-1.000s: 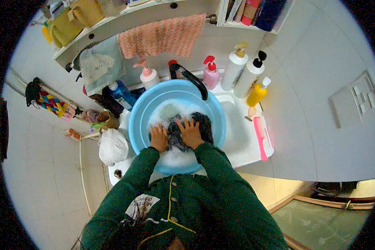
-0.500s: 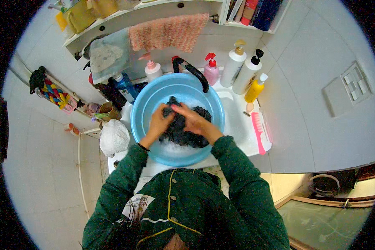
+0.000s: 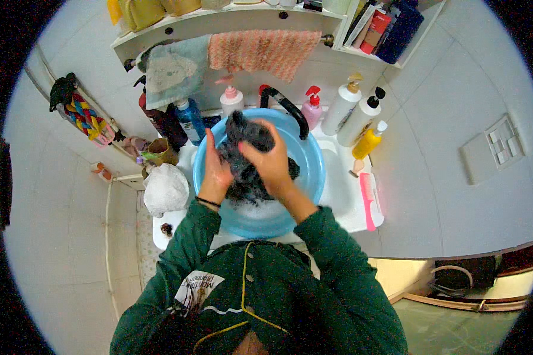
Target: Washing a white and black garment by hand in a basin.
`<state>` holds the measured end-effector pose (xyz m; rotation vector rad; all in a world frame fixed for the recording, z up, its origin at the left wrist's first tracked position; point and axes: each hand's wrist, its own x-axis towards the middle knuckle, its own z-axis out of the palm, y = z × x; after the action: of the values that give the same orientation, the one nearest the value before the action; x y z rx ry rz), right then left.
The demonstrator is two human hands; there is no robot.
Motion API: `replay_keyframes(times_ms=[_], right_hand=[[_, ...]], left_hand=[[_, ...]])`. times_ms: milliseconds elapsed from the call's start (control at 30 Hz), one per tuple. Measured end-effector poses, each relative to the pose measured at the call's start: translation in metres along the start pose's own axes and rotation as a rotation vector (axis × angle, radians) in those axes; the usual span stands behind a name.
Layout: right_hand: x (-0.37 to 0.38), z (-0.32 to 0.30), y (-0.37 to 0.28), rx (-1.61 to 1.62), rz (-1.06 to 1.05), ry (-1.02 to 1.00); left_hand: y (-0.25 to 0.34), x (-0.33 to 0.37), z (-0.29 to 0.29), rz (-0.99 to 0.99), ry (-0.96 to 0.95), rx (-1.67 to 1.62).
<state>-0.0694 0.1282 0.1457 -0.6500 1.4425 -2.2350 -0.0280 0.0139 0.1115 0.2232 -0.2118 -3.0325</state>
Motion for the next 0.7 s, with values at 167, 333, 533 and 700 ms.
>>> replay_keyframes(times_ms=[167,333,533,700], right_hand=[[-0.001,-0.015,0.070,-0.442,-0.170,0.217],[-0.010,-0.015,0.095,-0.596,-0.054,0.481],[0.010,-0.110,0.092,-0.889,0.275,0.164],[0.003,-0.133,0.076,-0.687,0.167,0.065]], left_hand=[[-0.032,0.038,-0.050,0.470,0.410,0.487],[-0.047,0.020,-0.058,0.320,0.514,0.615],[-0.049,0.016,-0.067,0.238,0.385,0.574],[-0.028,0.009,-0.076,0.083,0.357,0.499]])
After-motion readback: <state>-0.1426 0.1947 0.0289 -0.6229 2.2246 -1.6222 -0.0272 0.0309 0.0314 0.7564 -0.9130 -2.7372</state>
